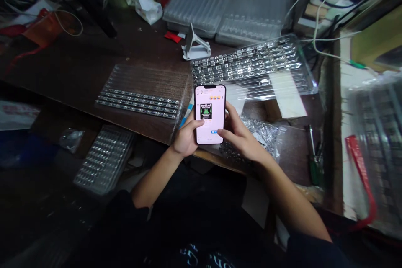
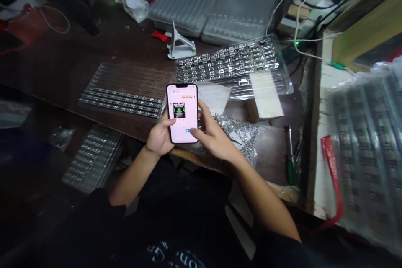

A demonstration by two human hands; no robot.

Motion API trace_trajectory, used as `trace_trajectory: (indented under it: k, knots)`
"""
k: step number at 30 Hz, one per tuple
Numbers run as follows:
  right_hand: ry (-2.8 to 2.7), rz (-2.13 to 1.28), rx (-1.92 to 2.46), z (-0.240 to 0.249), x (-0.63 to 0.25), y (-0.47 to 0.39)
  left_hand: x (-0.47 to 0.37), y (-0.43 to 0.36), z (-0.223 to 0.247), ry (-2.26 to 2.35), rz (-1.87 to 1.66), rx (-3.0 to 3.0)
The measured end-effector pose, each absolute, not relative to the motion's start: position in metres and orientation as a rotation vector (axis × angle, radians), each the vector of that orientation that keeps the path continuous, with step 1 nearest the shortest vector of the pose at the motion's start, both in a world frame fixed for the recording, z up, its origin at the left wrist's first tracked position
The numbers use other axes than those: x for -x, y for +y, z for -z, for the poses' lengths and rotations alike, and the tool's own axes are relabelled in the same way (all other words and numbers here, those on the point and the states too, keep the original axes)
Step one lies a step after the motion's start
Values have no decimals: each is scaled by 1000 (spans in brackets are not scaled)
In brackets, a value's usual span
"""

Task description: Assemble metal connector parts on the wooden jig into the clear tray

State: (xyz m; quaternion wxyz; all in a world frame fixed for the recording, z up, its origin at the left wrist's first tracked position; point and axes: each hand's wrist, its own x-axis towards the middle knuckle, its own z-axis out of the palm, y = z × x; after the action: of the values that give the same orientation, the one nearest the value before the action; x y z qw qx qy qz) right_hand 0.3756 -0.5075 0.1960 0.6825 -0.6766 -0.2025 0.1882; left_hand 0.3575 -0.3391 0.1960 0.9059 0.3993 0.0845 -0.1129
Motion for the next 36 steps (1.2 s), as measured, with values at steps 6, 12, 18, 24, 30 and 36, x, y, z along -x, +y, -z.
trace_trajectory:
  k: [6,12,18,24,30,36]
  knots:
    - [-355,-376,1524,-194,-374,-506,-359,-344,-196,173,257,-735]
    - [-288,-345,1576,-196,-375,-505,-362,-341,-198,276,266,-668]
    - [-343,-321,1635,-196,-375,-506,-363,-326,-208,235,382,-591]
    - [-390,-291,1700,-197,-375,-508,-358,-324,-214,221,450,-510]
    - [-389,-316,1675,-202,-374,-506,-357,-323,-216,272,409,-510]
    - [-399,-293,1689,-203,-374,-505,-355,-320,-215,286,410,-504]
